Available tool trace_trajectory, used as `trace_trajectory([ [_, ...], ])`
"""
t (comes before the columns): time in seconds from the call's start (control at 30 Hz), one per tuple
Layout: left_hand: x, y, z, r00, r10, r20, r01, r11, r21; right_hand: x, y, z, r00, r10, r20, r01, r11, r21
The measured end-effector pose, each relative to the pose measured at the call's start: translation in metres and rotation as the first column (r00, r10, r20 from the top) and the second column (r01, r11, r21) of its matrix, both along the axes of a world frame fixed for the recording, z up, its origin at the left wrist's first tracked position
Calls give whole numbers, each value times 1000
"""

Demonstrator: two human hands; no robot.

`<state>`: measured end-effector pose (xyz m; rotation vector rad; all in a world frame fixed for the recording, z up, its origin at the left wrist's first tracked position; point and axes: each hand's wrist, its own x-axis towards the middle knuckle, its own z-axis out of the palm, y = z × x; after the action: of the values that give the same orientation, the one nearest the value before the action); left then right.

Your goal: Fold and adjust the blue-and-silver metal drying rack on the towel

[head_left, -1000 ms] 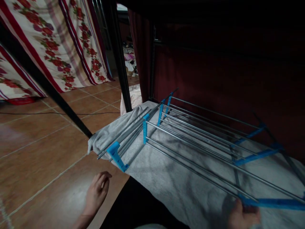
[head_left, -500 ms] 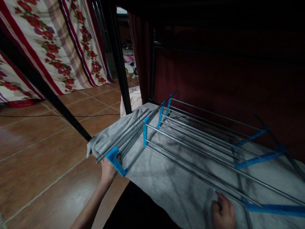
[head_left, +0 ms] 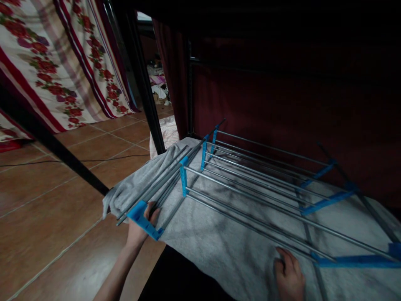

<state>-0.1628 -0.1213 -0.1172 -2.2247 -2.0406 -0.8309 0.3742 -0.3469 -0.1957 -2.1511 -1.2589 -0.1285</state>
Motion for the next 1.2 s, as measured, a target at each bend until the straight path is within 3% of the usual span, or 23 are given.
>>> trace_trajectory([
  [0.17, 3, 6, 4, 986, -107, -131, 105, 994, -26, 1, 0, -4, 1000, -15, 16, 16, 1000, -14],
  [0.5, 15, 20, 20, 986, 6, -169, -18, 997, -69, 1, 1, -2, 1000, -5, 12, 6, 1000, -17],
  [0.67, 20, 17, 25, 995, -9, -95, 4, 999, -53, 0, 1, -1, 1000, -11, 8, 11, 1000, -24],
  [1.0, 5, 31, 7, 999, 17, 33, -15, 998, -63, -2, 2, 1, 1000, -18, -9, 18, 999, -43],
  [1.2, -1, 44, 5, 994, -4, 110, 17, 993, -120, -3, 3, 2, 1000, -20, -7, 20, 999, -40],
])
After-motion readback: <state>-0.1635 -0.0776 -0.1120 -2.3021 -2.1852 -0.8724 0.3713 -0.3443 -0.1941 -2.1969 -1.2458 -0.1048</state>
